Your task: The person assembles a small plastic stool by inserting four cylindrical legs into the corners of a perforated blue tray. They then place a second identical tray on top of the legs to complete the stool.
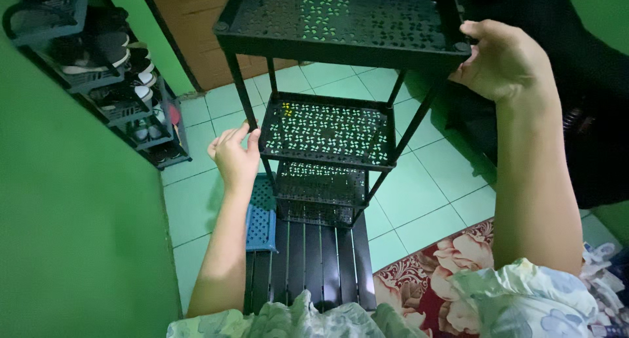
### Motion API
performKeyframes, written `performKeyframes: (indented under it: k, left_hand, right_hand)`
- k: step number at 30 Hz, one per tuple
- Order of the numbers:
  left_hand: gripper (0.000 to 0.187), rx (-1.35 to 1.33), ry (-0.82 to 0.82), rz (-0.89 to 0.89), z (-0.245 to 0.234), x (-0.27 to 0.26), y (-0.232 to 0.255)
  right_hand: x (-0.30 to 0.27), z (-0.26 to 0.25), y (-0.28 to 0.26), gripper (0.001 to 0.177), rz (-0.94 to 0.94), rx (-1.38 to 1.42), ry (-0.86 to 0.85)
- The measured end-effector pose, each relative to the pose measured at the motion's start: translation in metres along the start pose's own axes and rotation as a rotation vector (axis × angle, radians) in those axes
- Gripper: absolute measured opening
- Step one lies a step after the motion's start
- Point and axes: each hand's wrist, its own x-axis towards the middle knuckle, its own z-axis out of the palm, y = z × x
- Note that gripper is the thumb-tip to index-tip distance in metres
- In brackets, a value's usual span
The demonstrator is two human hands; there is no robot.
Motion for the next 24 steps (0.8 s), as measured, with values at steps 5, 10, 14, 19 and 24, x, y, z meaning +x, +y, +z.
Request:
performKeyframes:
  k: [5, 10, 14, 19, 24]
  left_hand:
    - [0.024, 0.01, 0.025, -0.001, 0.003, 0.0, -0.002]
    - [0.024, 0.007, -0.01, -0.012, 0.003, 0.0, -0.003]
    - [0.029, -0.035, 0.001, -0.004, 0.013, -0.005, -0.01]
    - [0.036, -0.121, 0.092, 0.012, 0.025, -0.028, -0.017]
    - [0.035, -0.237, 0.041, -0.026, 0.024, -0.045, -0.022]
  right_hand:
    - [-0.003, 0.006, -0.007, 0.021, 0.089, 0.051, 0.08]
    - [-0.009, 0.004, 0.004, 0.025, 0.006, 0.055, 0.102]
    - [-0.03, -0.011, 0.052, 0.026, -0.085, 0.127, 0.266]
    - [-0.067, -0.009, 0.168, 0.015, -0.372, -0.09, 0.353]
    - [-0.114, 0.011, 0.263, 0.023, -0.214, -0.185, 0.454]
